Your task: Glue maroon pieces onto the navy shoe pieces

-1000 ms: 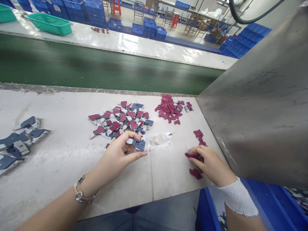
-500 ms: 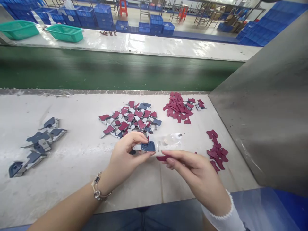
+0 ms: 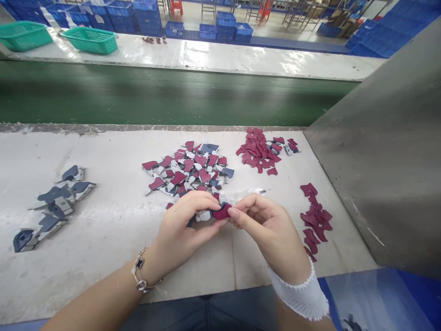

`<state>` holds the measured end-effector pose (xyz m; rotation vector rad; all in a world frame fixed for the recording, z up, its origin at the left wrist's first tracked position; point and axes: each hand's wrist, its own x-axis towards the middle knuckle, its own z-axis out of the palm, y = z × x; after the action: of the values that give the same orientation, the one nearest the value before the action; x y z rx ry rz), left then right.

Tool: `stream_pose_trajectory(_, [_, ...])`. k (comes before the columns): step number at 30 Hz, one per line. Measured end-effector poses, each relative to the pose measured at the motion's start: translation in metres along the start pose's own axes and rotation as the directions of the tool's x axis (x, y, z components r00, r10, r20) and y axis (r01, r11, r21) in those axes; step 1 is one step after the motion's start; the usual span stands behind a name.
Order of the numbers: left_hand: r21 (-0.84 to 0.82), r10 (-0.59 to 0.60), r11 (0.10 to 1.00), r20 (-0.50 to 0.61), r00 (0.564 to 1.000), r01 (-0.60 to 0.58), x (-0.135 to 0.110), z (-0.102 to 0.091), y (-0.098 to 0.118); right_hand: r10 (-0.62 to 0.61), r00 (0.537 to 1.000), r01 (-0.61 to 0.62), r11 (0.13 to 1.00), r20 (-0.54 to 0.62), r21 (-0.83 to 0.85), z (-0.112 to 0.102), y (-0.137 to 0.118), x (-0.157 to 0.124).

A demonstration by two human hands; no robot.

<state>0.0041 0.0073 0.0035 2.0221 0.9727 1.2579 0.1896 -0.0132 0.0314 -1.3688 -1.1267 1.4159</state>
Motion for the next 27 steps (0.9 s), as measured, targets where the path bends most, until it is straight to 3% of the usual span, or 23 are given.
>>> stream_pose_trajectory(9, [-0.039, 0.043, 0.998, 0.010, 0.999, -0.042, 0.000, -0.002, 0.000, -0.017, 0.996, 0.022, 0.998, 0.083, -0.059, -0.002, -0.005, 0.002])
stream_pose_trajectory(19, [-0.009, 0.085, 0.996, -0.039, 0.996, -0.086, -0.002, -0.002, 0.002, -0.184, 0.976, 0.211, 0.928, 0.116, -0.307, 0.004, -0.012, 0.000])
stream_pose_trajectory(24, [0.018, 0.090, 0.996, -0.082, 0.993, -0.089, -0.004, -0.001, 0.001, -0.229, 0.960, 0.271, 0.901, 0.162, -0.337, 0.010, -0.017, -0.003])
stream_pose_trajectory(27, [0.045, 0.090, 0.995, -0.095, 0.991, -0.086, -0.004, 0.000, 0.001, -0.265, 0.955, 0.295, 0.871, 0.131, -0.392, 0.013, -0.019, -0.003])
